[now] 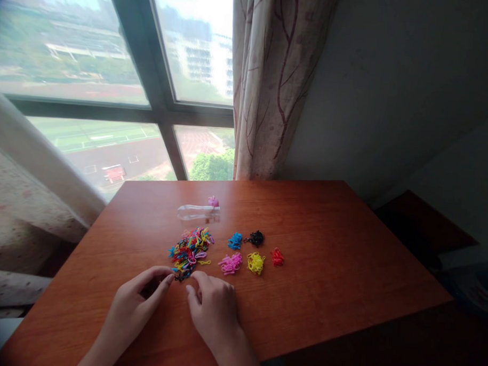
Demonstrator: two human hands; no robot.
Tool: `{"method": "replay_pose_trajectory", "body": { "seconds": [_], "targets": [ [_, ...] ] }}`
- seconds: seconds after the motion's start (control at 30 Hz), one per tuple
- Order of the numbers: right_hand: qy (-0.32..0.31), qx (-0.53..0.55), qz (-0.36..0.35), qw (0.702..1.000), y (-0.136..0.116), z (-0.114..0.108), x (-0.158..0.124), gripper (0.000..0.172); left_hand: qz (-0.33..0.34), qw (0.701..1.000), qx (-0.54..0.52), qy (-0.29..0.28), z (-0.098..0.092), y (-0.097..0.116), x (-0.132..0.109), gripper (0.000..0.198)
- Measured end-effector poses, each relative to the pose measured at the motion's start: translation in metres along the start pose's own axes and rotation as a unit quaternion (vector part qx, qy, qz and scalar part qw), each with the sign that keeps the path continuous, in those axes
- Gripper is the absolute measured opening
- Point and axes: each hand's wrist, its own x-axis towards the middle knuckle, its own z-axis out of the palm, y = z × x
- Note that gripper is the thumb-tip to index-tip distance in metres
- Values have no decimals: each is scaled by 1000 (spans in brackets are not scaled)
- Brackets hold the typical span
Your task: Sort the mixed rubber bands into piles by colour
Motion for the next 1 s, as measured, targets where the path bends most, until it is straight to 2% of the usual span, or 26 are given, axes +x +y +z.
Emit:
{"method": "replay_pose_trajectory", "body": {
  "seconds": [0.13, 0.3, 0.47, 0.63, 0.8, 1.0],
  "targets": [
    [0, 72, 18, 997, -1, -3, 3, 22, -4, 1000, -21, -14, 3, 6, 3, 23],
    [17, 134, 13, 991, 3, -3, 5, 15, -1, 998, -37, -43, 7, 8, 4, 21],
    [32, 142, 18, 989, 6, 0, 3, 14, -6, 998, -39, -44, 7, 9, 6, 22],
    [57, 142, 25, 988, 7, -2, 2, 19, -12, 998, -63, -27, 4, 20, 19, 25],
    [76, 174, 44, 981, 8, -5, 1, 21, -14, 994, -98, -48, 6, 28, 30, 23],
    [60, 222, 52, 972, 8, -6, 0, 23, -25, 993, -95, -72, 12, 26, 24, 23]
  ]
}}
